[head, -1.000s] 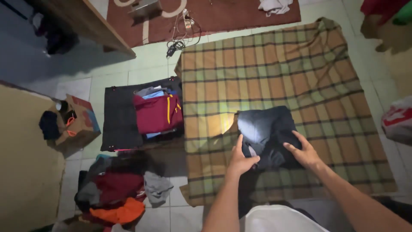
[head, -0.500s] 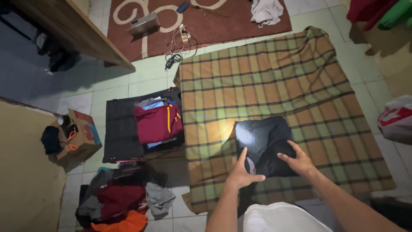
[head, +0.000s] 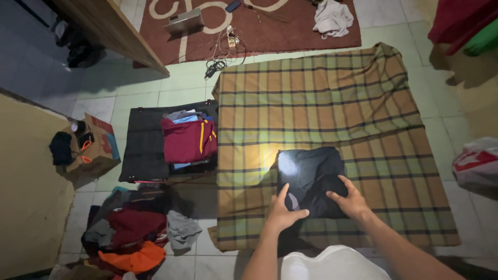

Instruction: The recorder is folding a black t-shirt on a bed and then placing it into an open suitcase on the floor.

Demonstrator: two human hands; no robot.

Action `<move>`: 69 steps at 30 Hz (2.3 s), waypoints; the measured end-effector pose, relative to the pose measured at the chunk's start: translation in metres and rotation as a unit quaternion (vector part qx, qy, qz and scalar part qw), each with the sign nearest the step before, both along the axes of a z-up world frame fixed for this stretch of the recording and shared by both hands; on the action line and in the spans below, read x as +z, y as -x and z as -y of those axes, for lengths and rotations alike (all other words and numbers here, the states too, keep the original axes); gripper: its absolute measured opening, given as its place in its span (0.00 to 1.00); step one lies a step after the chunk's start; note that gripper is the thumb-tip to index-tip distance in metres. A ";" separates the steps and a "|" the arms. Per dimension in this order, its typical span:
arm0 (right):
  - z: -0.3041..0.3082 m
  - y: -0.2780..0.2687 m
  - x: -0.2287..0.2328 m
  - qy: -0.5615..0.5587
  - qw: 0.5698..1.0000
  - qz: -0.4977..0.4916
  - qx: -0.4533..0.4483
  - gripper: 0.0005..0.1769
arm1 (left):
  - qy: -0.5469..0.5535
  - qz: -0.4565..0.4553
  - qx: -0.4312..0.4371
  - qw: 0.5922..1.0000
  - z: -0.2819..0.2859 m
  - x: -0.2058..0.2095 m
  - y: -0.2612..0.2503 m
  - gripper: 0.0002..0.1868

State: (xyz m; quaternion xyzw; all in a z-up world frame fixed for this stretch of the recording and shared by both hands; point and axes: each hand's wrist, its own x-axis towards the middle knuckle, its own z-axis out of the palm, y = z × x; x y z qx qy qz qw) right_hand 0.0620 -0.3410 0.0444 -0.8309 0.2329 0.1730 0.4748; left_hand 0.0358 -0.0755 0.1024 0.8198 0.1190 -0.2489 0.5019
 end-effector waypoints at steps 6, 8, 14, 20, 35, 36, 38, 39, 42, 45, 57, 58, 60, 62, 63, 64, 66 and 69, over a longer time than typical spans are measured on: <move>0.010 0.001 0.000 0.011 1.000 -0.009 0.028 0.50 | 0.002 0.031 0.057 0.998 0.014 -0.043 0.010 0.52; 0.014 0.003 -0.014 -0.002 0.999 0.001 0.032 0.50 | 0.003 0.046 0.067 0.997 0.016 -0.047 0.015 0.51; 0.019 -0.002 -0.012 -0.001 0.999 -0.004 0.051 0.50 | 0.008 0.044 0.116 0.992 0.023 -0.048 0.016 0.47; 0.019 -0.009 -0.022 0.034 0.997 -0.037 0.061 0.50 | -0.034 0.047 0.145 0.988 0.026 -0.051 0.018 0.41; 0.036 -0.004 -0.075 0.004 0.992 -0.071 0.108 0.54 | -0.087 0.067 0.136 0.985 0.031 -0.037 0.018 0.38; 0.036 -0.004 -0.068 0.014 0.990 -0.085 0.114 0.54 | -0.078 0.078 0.138 0.984 0.031 -0.040 0.020 0.38; 0.037 -0.002 -0.063 0.025 0.988 -0.093 0.121 0.53 | -0.084 0.084 0.131 0.984 0.031 -0.042 0.023 0.38; 0.036 -0.003 -0.060 0.036 0.986 -0.099 0.127 0.53 | -0.088 0.091 0.124 0.984 0.031 -0.044 0.024 0.38; 0.028 -0.004 -0.032 0.028 0.985 -0.124 0.112 0.53 | -0.100 0.063 0.130 0.984 0.034 -0.033 0.022 0.38; 0.048 0.002 -0.101 -0.053 0.992 -0.061 0.098 0.52 | -0.090 0.095 0.140 0.981 0.036 -0.035 0.023 0.37; -0.038 -0.050 0.076 -0.065 0.983 -0.144 -0.091 0.38 | -0.032 0.123 0.177 0.976 -0.011 0.003 -0.032 0.31; -0.042 -0.055 0.066 -0.066 0.983 -0.144 -0.093 0.38 | -0.032 0.123 0.175 0.976 -0.021 0.009 -0.037 0.31; -0.052 -0.060 0.047 -0.118 0.980 -0.117 -0.110 0.35 | -0.037 0.138 0.175 0.974 -0.044 0.021 -0.045 0.30; -0.082 -0.059 0.069 -0.090 0.987 -0.090 -0.097 0.35 | -0.024 0.150 0.171 0.973 -0.069 0.011 -0.052 0.30; -0.098 -0.059 0.079 -0.061 0.993 -0.062 -0.079 0.35 | -0.011 0.164 0.173 0.971 -0.083 0.005 -0.056 0.30; -0.114 -0.063 0.082 -0.063 0.993 -0.065 -0.082 0.35 | -0.013 0.161 0.170 0.972 -0.096 -0.002 -0.061 0.30; -0.143 -0.064 0.085 -0.007 0.996 -0.056 -0.069 0.35 | 0.029 0.206 0.175 0.962 -0.120 -0.019 -0.061 0.29; -0.166 -0.052 0.054 -0.015 0.999 -0.006 -0.052 0.34 | -0.034 0.191 0.158 0.968 -0.156 -0.020 -0.060 0.31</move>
